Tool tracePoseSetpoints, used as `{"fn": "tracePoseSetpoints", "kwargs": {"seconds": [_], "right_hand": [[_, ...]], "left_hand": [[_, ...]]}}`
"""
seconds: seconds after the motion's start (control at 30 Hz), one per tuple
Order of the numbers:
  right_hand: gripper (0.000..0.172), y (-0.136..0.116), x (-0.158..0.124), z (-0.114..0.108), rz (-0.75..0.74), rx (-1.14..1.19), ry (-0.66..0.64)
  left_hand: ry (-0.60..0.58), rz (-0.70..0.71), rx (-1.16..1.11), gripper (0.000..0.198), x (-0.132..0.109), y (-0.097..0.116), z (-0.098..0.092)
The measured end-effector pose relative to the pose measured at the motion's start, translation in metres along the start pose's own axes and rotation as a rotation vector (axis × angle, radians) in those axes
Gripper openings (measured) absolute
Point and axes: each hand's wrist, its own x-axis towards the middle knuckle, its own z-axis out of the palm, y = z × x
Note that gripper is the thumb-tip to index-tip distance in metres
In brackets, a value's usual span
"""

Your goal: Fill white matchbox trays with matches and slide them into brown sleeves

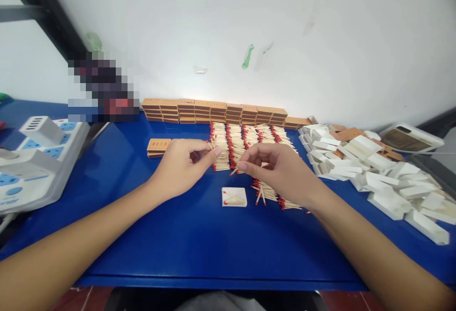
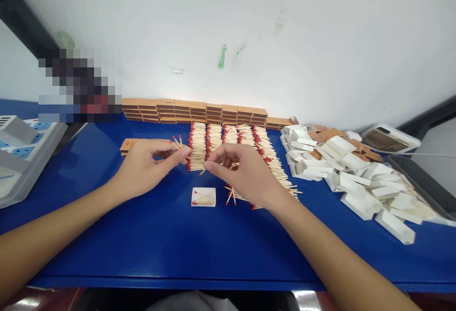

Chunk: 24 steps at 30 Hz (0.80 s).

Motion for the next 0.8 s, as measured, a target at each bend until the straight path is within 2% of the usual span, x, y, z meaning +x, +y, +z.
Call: {"fn": "tracePoseSetpoints", "kwargs": {"seconds": [0.1,0.2,0.33,0.4,0.6,0.8], "right_hand": [[0.023,-0.001,-0.015,0.006,0.062,0.068,-0.06],[0.018,0.002,-0.024,0.014,0.07,0.003,-0.099],[0.007,0.005,-0.026,0.014,-0.003,-0.194,-0.14],[0.007,0.005,-0.025,0.01,-0.064,-0.27,-0.182],[0.008,0.001,-0.029,0.009,-0.138,-0.322,-0.173],[0.033,0.004,-0.034,0.018,-0.172,-0.42,-0.2]], "left_hand": [[-0.009,0.005,0.009,0.046,-0.001,0.0,0.002],[-0.02,0.005,0.014,0.046,-0.002,0.0,0.003],[-0.023,-0.001,0.004,0.045,-0.003,0.0,0.004],[-0.028,-0.004,-0.004,0.044,-0.003,0.0,0.004],[-0.049,0.0,-0.009,0.044,-0.004,-0.001,0.005],[-0.083,0.0,-0.017,0.046,-0.004,0.001,0.007]]}}
